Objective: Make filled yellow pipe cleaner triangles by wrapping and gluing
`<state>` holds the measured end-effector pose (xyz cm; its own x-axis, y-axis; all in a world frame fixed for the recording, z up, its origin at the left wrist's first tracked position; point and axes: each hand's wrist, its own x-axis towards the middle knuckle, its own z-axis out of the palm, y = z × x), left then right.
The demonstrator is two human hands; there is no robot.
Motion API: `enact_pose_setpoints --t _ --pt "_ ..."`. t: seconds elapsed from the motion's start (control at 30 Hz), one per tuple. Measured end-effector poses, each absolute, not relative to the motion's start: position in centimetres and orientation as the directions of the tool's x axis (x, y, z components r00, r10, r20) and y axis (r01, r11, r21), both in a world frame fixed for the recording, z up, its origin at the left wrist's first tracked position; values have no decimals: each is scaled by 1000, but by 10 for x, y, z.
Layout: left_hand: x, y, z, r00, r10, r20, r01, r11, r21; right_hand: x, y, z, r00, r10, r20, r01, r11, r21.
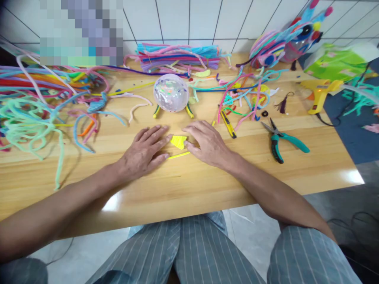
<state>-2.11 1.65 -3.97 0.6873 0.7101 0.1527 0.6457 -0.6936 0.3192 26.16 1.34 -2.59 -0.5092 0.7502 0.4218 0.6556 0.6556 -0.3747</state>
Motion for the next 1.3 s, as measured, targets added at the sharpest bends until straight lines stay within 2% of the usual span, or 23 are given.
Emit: enact_pose_setpoints --t 0.17,0.27,0.4,0.53,0.67,0.87,1.0,1.23,1.3 --pt "-29 24 -29 712 699 73 621 -674 400 252 12 -32 -509 784 355 704 616 -352" --pt "-31 19 -13 680 730 73 630 -633 450 244 11 -36 -489 808 328 739 584 -336" --pt "-12 2 -6 672 733 106 658 -657 369 236 10 -36 -465 826 318 759 557 -338" --pt "19 -2 -19 590 807 39 769 -576 279 242 14 -32 -390 841 375 722 532 -442" --pt "37 4 -25 528 849 -33 830 -507 232 255 22 -33 -300 855 424 721 494 -486" --pt "44 4 -31 479 878 17 857 -471 210 256 23 -37 -403 817 413 697 566 -441" --pt "46 2 -36 451 890 70 853 -453 260 251 19 -38 -455 801 389 693 593 -411" --pt "20 9 -35 400 902 162 778 -428 461 250 19 -43 -485 787 381 705 610 -363" --pt "10 12 -33 369 911 183 777 -410 477 250 20 -44 -484 785 386 711 610 -350"
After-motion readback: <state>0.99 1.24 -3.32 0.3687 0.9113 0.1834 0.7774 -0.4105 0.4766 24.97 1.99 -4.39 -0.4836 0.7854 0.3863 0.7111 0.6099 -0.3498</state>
